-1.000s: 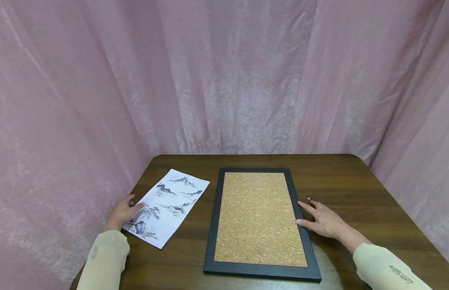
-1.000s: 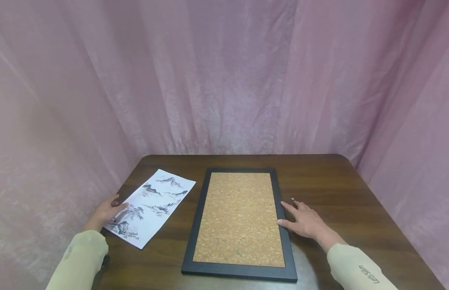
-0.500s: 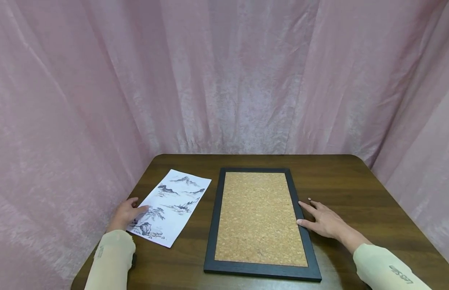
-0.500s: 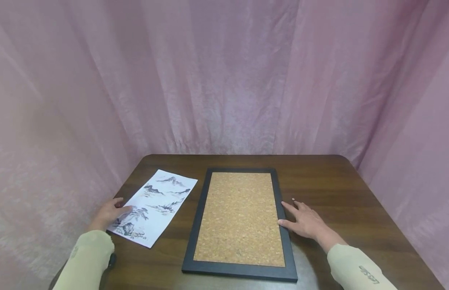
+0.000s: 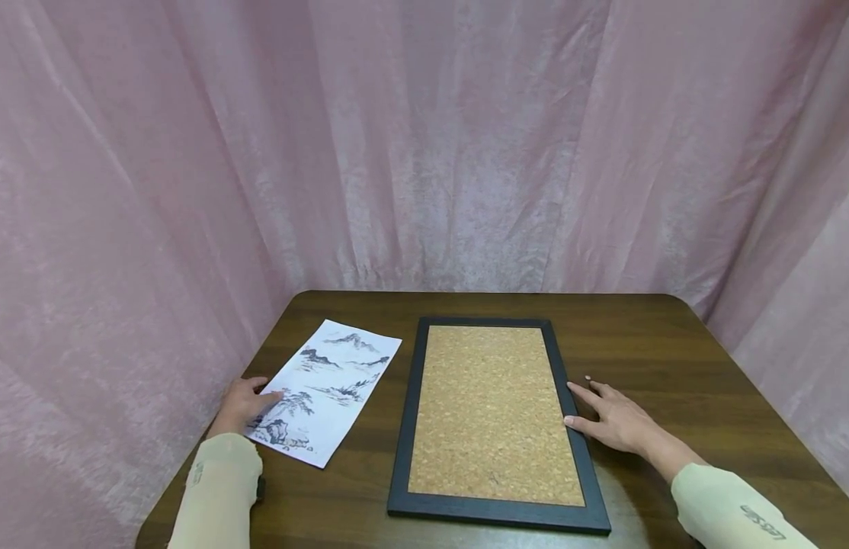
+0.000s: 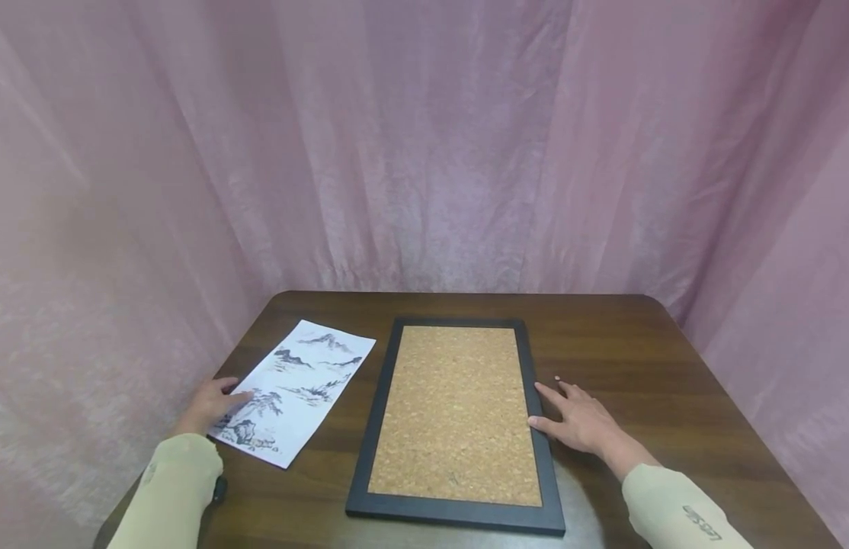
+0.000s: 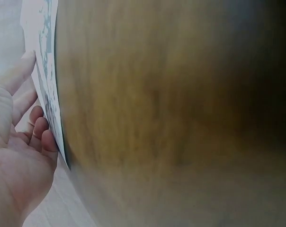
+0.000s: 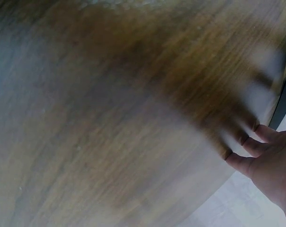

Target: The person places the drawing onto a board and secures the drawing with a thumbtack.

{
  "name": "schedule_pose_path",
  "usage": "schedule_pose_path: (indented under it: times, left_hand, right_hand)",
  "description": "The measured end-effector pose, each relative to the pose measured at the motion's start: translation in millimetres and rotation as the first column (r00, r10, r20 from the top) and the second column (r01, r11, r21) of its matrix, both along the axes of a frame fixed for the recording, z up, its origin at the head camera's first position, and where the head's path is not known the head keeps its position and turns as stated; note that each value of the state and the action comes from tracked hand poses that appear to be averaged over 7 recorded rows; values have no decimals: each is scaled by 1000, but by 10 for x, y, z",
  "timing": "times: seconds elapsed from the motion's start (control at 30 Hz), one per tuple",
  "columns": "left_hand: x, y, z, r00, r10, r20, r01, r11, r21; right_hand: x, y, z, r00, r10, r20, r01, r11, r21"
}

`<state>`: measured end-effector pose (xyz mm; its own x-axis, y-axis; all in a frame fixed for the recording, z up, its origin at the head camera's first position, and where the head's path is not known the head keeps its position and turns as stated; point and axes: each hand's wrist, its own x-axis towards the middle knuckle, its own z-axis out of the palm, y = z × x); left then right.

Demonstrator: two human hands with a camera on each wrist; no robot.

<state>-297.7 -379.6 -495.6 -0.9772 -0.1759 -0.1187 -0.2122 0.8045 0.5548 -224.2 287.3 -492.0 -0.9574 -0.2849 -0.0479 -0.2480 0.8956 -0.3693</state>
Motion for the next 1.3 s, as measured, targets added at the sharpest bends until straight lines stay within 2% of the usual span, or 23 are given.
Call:
schedule_pose_path:
  times: [0.17, 0.4, 0.57, 0.67, 0.8, 0.93, 1.03, 1.17, 1.23, 1.3]
  left_hand:
    - [-19, 12, -32, 999, 0, -33, 0, 1000, 5]
    - [-36, 26, -21, 999, 9, -42, -8, 999, 36]
    - [-49, 35, 50, 1000, 0, -3, 0, 999, 37]
    - [-20, 33, 147, 1000, -14, 21, 14, 1000, 17]
    - [7, 26, 226, 1000, -18, 21, 18, 1000, 19]
    - [22, 11, 278, 1000, -21, 19, 20, 997, 80]
    - [11, 8, 316, 999, -39, -16, 41, 991, 131]
    - [-6, 30, 368, 998, -25, -56, 37, 976, 216]
    - [-16, 57, 398, 999, 1, -50, 13, 958, 285]
    - [-24, 97, 431, 999, 30, -33, -16, 927, 374]
  right_hand:
    - [-4, -3, -5, 1000, -6, 1, 6, 1000, 3]
    - [-7, -11, -14, 1000, -1, -10, 1, 1000, 4]
    - [-16, -15, -13, 1000, -11, 0, 11, 1000, 14]
    - [-2, -14, 18, 1000, -10, 7, 10, 1000, 5]
    - [14, -4, 53, 1000, -10, 14, 10, 1000, -4]
    - [30, -8, 102, 1000, -5, 20, 5, 1000, -5]
    - [30, -18, 115, 1000, -3, 23, 3, 1000, -4]
    - [40, -25, 129, 1000, -2, 26, 3, 1000, -7]
    - [48, -18, 133, 999, -7, 31, 8, 1000, -14]
    - [54, -8, 135, 999, -7, 31, 7, 1000, -18]
